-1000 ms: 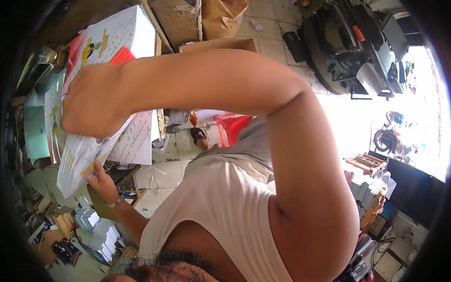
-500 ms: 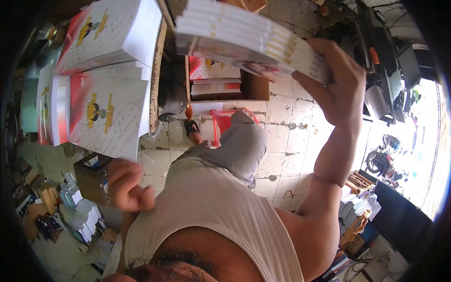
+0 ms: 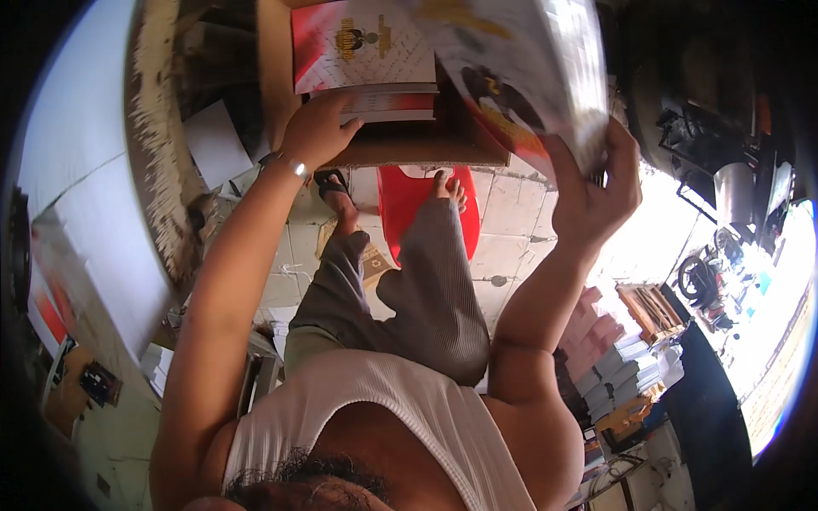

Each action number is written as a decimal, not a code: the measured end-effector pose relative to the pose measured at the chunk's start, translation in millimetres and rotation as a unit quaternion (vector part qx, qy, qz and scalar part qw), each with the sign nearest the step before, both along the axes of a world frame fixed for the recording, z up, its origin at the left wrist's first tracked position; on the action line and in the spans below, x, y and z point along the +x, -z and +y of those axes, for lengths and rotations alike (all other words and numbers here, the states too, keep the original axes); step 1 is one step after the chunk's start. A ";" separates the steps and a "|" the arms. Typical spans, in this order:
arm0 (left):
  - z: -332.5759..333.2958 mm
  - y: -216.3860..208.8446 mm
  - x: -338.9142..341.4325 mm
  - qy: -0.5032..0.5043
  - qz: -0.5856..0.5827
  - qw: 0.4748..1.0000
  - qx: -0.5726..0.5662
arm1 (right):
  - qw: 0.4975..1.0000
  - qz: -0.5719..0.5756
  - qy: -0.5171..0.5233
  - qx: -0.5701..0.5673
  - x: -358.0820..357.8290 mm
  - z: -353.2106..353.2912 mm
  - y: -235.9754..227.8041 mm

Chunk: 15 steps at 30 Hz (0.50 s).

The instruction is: The person packs books into a cardboard box by hand, repeatedly picking up stacks of books and arranging them inside the box.

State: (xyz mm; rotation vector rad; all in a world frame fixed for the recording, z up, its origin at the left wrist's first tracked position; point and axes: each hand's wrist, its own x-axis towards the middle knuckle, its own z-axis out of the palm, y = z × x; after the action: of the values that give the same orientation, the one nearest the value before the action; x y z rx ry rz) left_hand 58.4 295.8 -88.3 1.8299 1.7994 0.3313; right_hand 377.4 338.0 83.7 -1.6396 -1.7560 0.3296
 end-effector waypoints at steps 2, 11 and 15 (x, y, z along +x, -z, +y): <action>18.2 41.1 9.0 0.084 0.059 0.992 -0.075 | 0.990 0.128 0.056 0.033 18.7 -10.7 23.7; 23.4 134.2 16.2 0.271 0.236 0.922 -0.142 | 0.969 0.197 0.121 0.091 86.1 -29.5 32.2; 16.9 129.2 10.0 0.201 0.174 0.957 -0.117 | 0.979 0.177 0.065 0.076 53.1 -22.7 10.2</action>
State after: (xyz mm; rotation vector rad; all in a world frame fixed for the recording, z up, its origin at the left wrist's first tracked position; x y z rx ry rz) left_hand 68.4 312.7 -217.5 2.1087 1.5402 -0.3642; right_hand 430.5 315.3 73.5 -1.4739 -1.3683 0.3882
